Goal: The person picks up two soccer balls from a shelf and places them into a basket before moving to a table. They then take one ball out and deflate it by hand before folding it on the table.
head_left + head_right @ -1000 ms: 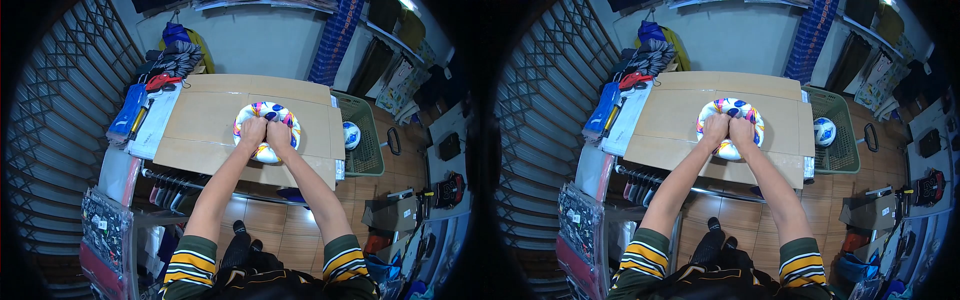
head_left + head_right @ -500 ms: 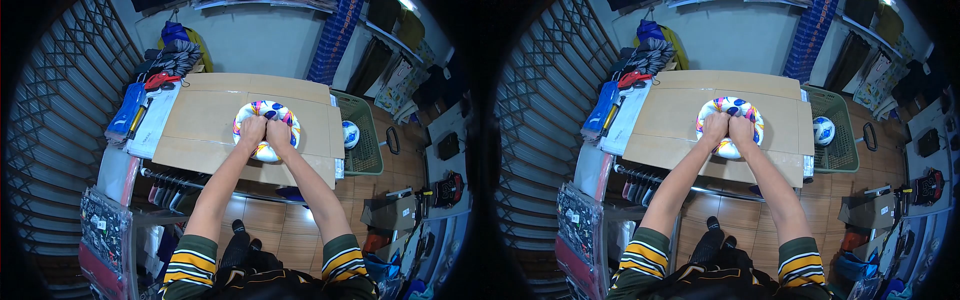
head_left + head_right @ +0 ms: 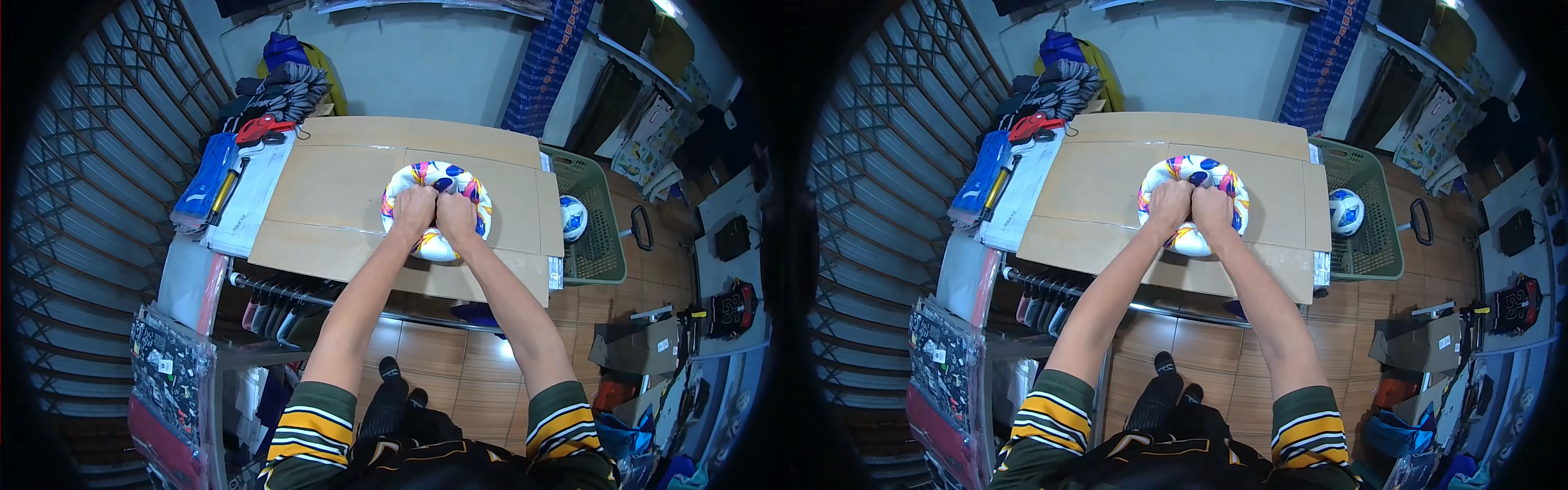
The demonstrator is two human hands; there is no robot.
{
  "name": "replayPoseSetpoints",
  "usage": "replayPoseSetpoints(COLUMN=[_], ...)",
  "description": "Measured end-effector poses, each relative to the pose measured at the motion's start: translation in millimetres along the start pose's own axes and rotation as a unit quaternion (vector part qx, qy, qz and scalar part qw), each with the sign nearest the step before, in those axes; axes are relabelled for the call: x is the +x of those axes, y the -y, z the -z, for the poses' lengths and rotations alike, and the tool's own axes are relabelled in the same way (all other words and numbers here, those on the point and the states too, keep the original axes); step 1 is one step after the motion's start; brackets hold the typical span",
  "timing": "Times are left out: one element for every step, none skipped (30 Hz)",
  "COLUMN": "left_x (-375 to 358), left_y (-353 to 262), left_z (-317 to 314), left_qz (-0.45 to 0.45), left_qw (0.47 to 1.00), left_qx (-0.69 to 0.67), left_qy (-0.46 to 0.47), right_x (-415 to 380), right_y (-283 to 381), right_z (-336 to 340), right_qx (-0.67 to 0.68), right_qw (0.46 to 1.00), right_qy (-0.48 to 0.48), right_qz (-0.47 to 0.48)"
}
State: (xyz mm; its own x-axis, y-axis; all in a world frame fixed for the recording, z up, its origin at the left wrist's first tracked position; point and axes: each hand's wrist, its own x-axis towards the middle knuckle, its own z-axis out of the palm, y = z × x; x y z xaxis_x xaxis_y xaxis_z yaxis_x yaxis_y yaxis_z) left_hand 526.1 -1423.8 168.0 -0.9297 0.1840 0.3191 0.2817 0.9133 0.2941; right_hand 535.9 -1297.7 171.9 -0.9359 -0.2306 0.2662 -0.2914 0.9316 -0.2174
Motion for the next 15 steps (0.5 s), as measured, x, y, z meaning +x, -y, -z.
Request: replayPoseSetpoints(left_x=[0.1,-0.2,-0.3,0.0,-0.3,-0.2,0.2,0.5,0.8,1.1,1.3,1.4,1.3,0.9,0.7], left_y=[0.3,0.4,0.4,0.7,1.1,1.7,2.0,2.0,2.2,2.6,3.0,3.4,3.6,3.4,2.7], left_z=[-0.2,-0.5,-1.1,-1.4,-1.6,-2.3,-3.0,-3.9,-4.5,-4.9,-5.5,-5.3,-5.3,-5.6,-4.6], left_qz=[-0.002,-0.005,-0.005,-0.005,-0.004,-0.002,-0.001,0.001,0.0,0.0,0.0,-0.002,-0.005,-0.007,-0.007], left_qw=[1.0,1.0,1.0,1.0,1.0,1.0,1.0,1.0,1.0,1.0,1.0,1.0,1.0,1.0,1.0], left_qx=[0.0,0.0,-0.001,-0.001,-0.002,0.001,0.003,0.006,0.005,0.005,0.005,0.007,0.008,0.009,0.007], left_qy=[-0.001,-0.002,0.0,0.002,0.003,0.003,0.002,0.002,0.002,0.002,0.002,0.002,0.002,0.002,0.002], right_x=[0.1,-0.4,-0.7,-0.3,-0.4,0.1,0.7,1.0,1.1,1.1,1.0,1.5,1.9,1.9,1.5], right_y=[-0.2,-0.5,-0.8,-1.0,-0.9,-0.9,-1.0,-1.5,-1.5,-1.4,-1.3,-1.8,-2.4,-3.2,-2.3], right_z=[0.0,-0.1,-0.4,-0.5,-0.7,-1.8,-2.6,-3.4,-3.1,-2.9,-2.7,-3.7,-4.6,-5.6,-3.6], right_qx=[0.0,0.001,0.001,0.001,0.001,0.0,0.0,-0.001,-0.001,-0.001,-0.001,0.002,0.005,0.007,0.005], right_qw=[1.0,1.0,1.0,1.0,1.0,1.0,1.0,1.0,1.0,1.0,1.0,1.0,1.0,1.0,1.0], right_qy=[-0.001,-0.001,-0.001,-0.001,-0.001,0.001,0.002,0.003,0.002,0.0,-0.001,0.001,0.004,0.007,0.006], right_qz=[0.001,0.002,0.003,0.003,0.004,0.003,0.002,0.0,0.001,0.002,0.003,0.002,0.001,0.0,0.0])
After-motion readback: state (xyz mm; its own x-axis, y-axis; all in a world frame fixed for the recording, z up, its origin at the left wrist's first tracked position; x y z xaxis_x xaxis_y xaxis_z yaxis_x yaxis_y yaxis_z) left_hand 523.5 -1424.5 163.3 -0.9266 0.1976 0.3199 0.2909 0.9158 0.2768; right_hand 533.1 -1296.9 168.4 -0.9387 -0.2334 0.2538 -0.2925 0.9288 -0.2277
